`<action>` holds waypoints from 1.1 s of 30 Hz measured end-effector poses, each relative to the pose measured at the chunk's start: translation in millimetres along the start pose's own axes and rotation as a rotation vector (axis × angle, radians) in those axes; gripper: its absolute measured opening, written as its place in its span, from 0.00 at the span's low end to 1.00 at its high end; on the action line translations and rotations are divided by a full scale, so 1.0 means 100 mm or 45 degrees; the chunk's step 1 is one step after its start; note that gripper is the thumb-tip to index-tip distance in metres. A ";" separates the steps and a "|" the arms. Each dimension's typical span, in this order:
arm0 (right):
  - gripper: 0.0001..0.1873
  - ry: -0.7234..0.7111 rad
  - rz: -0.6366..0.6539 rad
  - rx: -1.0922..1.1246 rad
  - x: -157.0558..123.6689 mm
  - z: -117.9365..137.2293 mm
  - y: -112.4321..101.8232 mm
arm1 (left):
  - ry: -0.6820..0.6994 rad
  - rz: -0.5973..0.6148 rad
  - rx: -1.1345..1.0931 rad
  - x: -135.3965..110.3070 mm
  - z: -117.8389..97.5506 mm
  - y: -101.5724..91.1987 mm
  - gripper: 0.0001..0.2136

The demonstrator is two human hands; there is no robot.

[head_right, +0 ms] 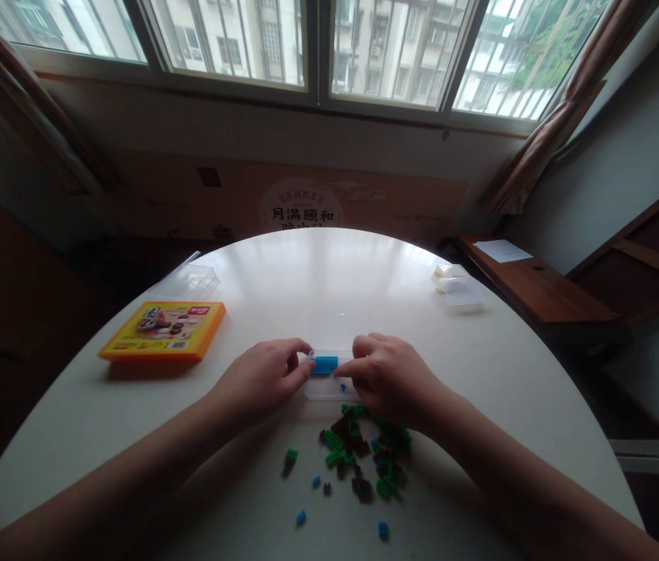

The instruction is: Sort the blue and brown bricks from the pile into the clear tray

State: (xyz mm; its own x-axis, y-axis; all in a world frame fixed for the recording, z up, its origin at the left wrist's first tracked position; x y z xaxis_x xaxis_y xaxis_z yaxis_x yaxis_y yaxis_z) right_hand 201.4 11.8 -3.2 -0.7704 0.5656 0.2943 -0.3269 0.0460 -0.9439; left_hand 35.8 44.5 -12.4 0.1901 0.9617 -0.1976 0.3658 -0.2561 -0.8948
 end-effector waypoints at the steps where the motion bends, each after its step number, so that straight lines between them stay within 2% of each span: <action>1: 0.17 0.005 0.002 -0.002 0.00 0.00 0.00 | 0.003 -0.001 0.001 0.00 0.00 0.00 0.16; 12: 0.19 0.000 -0.005 -0.022 0.02 0.04 -0.01 | -0.010 0.022 0.000 -0.01 -0.01 -0.01 0.17; 23: 0.15 0.035 -0.014 0.008 0.01 0.01 0.00 | -0.011 0.015 0.019 -0.01 0.00 0.00 0.17; 28: 0.13 0.056 -0.042 0.019 -0.02 -0.01 -0.07 | -0.006 0.008 0.010 0.00 -0.01 0.00 0.17; 33: 0.15 -0.064 -0.027 0.159 -0.08 -0.01 -0.09 | -0.018 0.019 0.020 0.00 0.00 0.01 0.17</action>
State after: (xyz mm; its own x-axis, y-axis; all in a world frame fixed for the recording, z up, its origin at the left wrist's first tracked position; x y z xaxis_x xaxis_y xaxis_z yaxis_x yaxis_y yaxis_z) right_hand 211.2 7.4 2.9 -0.7878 0.5238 0.3240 -0.4065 -0.0470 -0.9124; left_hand 36.1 44.1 -13.3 0.1827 0.9591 -0.2163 0.3483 -0.2689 -0.8980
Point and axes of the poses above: each hand's wrist, its own x-axis towards the middle knuckle, its own y-axis out of the palm, z = x × y, the point moved 6 cm from there along x, towards the middle knuckle, and after that the axes turned 14 degrees about -y, right-handed, at the moved point
